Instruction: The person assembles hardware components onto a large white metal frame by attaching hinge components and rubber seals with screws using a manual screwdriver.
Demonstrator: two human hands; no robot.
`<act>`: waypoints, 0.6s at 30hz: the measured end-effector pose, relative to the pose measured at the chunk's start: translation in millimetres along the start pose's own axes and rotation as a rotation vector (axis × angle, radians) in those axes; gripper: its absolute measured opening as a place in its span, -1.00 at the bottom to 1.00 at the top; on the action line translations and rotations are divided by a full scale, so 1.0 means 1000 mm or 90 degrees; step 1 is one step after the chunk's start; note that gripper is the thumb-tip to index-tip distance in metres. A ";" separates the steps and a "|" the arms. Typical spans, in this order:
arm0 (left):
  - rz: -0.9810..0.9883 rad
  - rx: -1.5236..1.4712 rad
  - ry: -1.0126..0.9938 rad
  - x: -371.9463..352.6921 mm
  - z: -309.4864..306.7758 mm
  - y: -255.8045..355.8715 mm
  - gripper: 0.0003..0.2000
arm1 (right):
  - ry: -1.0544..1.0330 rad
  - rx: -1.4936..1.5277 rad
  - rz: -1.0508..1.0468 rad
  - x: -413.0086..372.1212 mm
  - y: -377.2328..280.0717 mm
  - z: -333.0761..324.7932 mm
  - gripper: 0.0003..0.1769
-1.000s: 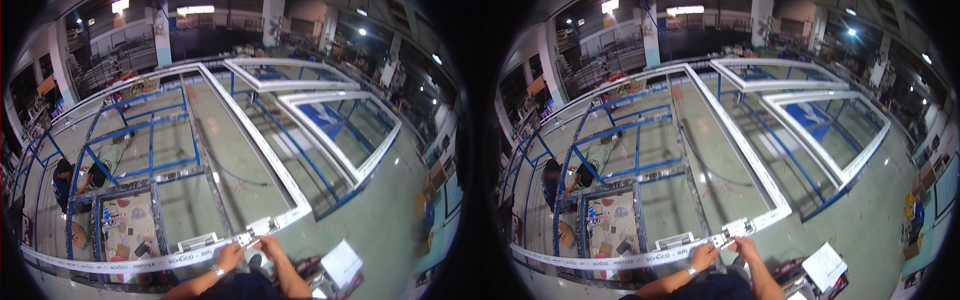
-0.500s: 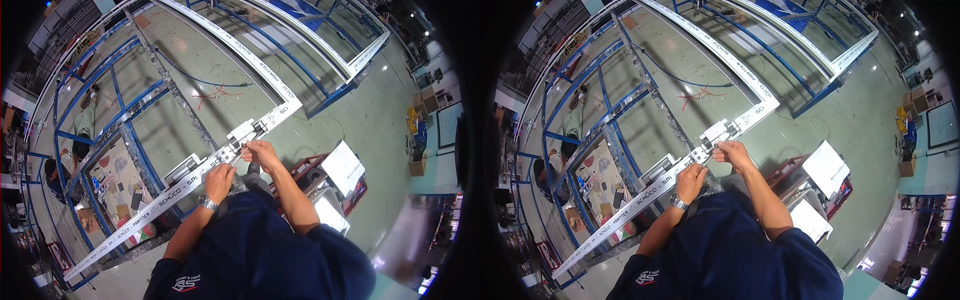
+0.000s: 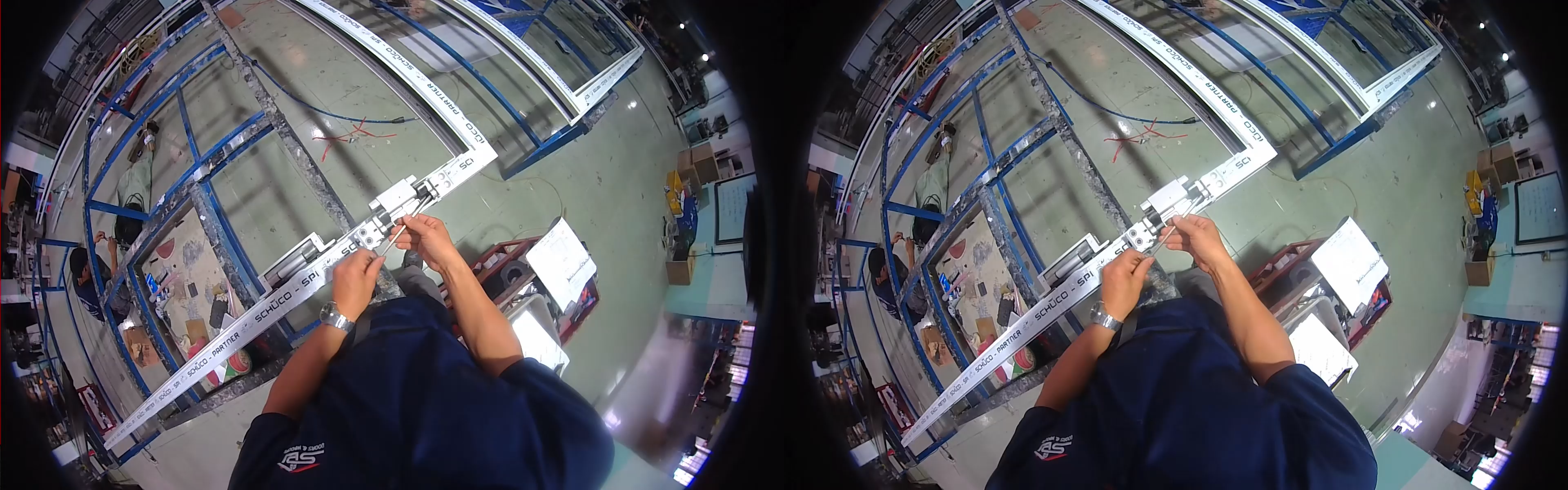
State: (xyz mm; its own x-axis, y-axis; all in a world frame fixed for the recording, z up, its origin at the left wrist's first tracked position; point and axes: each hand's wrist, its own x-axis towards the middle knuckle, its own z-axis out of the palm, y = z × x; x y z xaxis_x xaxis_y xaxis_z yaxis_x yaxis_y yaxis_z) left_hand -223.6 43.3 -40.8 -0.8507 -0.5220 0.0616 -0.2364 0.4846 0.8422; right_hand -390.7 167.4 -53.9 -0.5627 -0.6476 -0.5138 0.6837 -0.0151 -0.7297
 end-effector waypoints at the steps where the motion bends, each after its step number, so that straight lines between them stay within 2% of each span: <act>1: 0.048 0.045 0.019 0.000 -0.003 0.006 -0.83 | 0.001 -0.001 -0.001 0.000 0.000 0.000 -0.76; 3: 0.146 0.134 0.056 0.003 -0.011 0.018 -0.86 | 0.005 -0.002 -0.004 0.001 -0.001 -0.001 -0.75; 4: 0.076 0.071 0.023 0.001 -0.011 0.015 -0.75 | 0.001 0.007 -0.005 0.001 0.000 -0.002 -0.75; 7: -0.439 -0.422 -0.221 0.005 -0.013 0.009 -0.56 | -0.014 0.036 -0.015 0.001 0.003 -0.004 -0.74; 8: -0.506 -0.542 -0.296 0.004 -0.015 0.009 -0.42 | -0.023 0.043 -0.019 0.003 0.004 -0.005 -0.74; 11: -0.502 -0.637 -0.274 0.001 -0.013 0.017 -0.43 | -0.030 0.050 -0.021 0.004 0.004 -0.002 -0.74; 12: -0.493 -0.574 -0.277 0.002 -0.013 0.017 -0.46 | -0.027 0.045 -0.019 0.004 0.004 -0.003 -0.74; 15: -0.378 -0.220 -0.134 0.004 -0.018 0.006 -0.54 | -0.028 0.037 0.004 0.001 0.005 -0.002 -0.75; 16: -0.279 -0.085 -0.034 0.007 -0.019 0.005 -0.64 | -0.031 0.030 0.020 0.000 0.004 0.001 -0.76; 17: -0.154 -0.053 0.063 0.008 -0.016 0.006 -0.68 | -0.032 0.023 0.038 -0.003 0.005 0.003 -0.76; 18: -0.103 -0.026 0.074 0.009 -0.017 0.007 -0.67 | -0.031 0.023 0.050 -0.007 0.005 0.006 -0.76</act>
State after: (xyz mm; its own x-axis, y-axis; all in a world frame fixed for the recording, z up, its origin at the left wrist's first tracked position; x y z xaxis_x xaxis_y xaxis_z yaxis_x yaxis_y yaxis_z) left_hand -225.2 29.8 -25.4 -0.7424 -0.6697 -0.0176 -0.3448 0.3595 0.8671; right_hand -380.6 167.2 -51.7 -0.4843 -0.6843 -0.5452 0.7410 0.0104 -0.6714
